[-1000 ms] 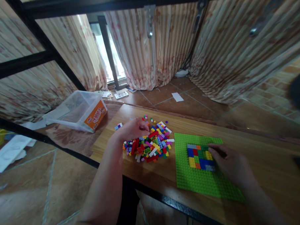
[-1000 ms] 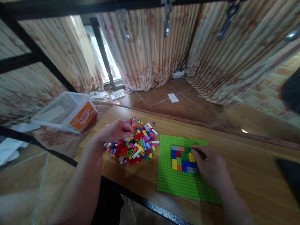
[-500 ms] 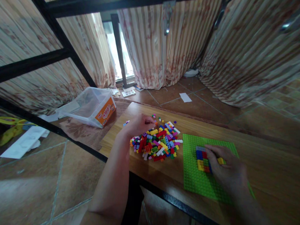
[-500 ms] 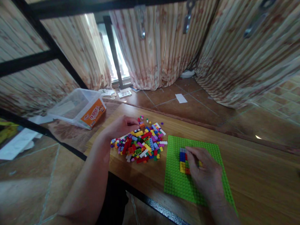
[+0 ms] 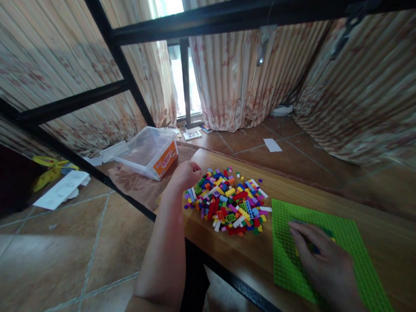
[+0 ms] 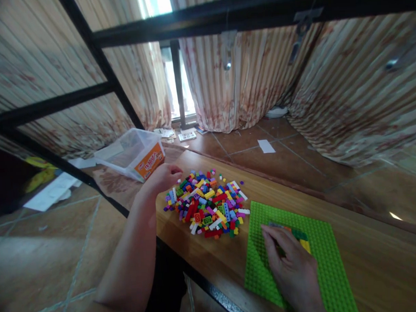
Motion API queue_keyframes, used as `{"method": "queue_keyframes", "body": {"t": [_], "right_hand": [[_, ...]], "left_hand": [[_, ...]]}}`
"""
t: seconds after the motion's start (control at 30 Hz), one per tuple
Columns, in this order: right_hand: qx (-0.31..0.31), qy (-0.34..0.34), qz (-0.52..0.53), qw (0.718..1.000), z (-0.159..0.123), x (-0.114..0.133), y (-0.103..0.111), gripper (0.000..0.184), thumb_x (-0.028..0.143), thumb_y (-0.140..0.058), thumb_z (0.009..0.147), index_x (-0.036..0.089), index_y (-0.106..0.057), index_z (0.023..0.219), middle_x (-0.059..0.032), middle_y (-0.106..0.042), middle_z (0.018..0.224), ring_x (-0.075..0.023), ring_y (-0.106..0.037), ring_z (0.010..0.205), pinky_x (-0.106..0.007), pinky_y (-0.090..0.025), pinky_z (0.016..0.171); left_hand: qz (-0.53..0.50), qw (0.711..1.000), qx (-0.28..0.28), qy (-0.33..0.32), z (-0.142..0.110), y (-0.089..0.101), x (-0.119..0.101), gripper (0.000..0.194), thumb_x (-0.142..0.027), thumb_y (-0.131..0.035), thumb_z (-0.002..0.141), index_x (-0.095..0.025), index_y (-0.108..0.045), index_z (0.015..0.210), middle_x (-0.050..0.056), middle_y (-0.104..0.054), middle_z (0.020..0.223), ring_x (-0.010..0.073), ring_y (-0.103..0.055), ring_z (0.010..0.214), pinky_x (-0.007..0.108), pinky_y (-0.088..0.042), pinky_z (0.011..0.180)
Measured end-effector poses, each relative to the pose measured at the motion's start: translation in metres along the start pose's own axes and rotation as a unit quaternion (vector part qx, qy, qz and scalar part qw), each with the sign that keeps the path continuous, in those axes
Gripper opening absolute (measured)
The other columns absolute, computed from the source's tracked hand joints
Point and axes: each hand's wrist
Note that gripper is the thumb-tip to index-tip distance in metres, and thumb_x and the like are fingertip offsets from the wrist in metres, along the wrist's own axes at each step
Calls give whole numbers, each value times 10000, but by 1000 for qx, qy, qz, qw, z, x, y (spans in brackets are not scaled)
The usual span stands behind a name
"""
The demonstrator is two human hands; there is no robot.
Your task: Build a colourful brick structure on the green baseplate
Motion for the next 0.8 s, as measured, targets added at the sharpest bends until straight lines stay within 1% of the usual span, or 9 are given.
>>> {"method": "queue_keyframes", "body": {"t": [0.07, 0.13, 0.2, 0.33, 0.47, 0.63, 0.8], "right_hand": [[10, -8, 2, 1000, -1, -3, -1, 226, 407, -542, 903, 271, -702, 988, -42, -753, 1016, -242, -713, 950, -382, -565, 830], [16, -28, 1, 999, -2, -4, -2, 252, 435, -530, 903, 278, -704, 996, -41, -752, 1042, -253, -708, 978, -387, -569, 820], [17, -43, -7, 999, -3, -5, -2, 285, 468, -513, 905, 280, -706, 996, -41, -752, 1053, -261, -705, 995, -399, -568, 825], [12, -36, -20, 999, -4, -7, -3, 354, 540, -499, 889, 272, -712, 981, -41, -759, 1035, -268, -712, 979, -413, -571, 826], [16, -36, -28, 999, -4, -9, -4, 378, 553, -486, 892, 266, -712, 986, -46, -762, 1030, -272, -716, 965, -416, -579, 796], [24, -30, -25, 999, -4, -10, -3, 363, 546, -491, 893, 274, -716, 982, -42, -765, 1024, -276, -720, 951, -434, -573, 813], [23, -27, -19, 999, -4, -12, -4, 354, 535, -495, 897, 270, -713, 986, -48, -763, 1029, -278, -719, 955, -444, -575, 812]], "left_hand": [[20, 999, 26, 12, -2, 3, 7, 239, -154, -569, 744, -126, -759, 885, 43, -716, 732, 145, -609, 646, 226, -427, 578], [21, 999, 38, 9, -4, 5, 10, 254, -122, -580, 718, -138, -763, 893, 40, -724, 753, 147, -621, 663, 223, -434, 582], [24, 998, 56, 2, -6, 6, 10, 256, -117, -598, 698, -158, -769, 884, 28, -724, 759, 147, -626, 672, 221, -441, 587], [31, 995, 95, -8, -3, 4, 8, 308, -112, -643, 636, -186, -778, 903, 1, -716, 755, 143, -627, 676, 218, -450, 602], [48, 994, 102, -7, 1, -2, 5, 346, -129, -688, 597, -182, -771, 929, -3, -695, 743, 144, -610, 687, 221, -437, 606], [66, 992, 107, -19, 0, -6, 3, 249, -217, -737, 579, -176, -754, 824, -6, -637, 702, 149, -566, 684, 237, -383, 573], [74, 991, 108, -22, -2, -10, 1, 329, -284, -788, 532, -181, -739, 840, -5, -615, 715, 162, -546, 691, 249, -370, 573]]}}
Point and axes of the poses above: each hand's wrist, its own z-axis towards the middle knuckle, its own y-axis out of the back of the hand, x = y × z
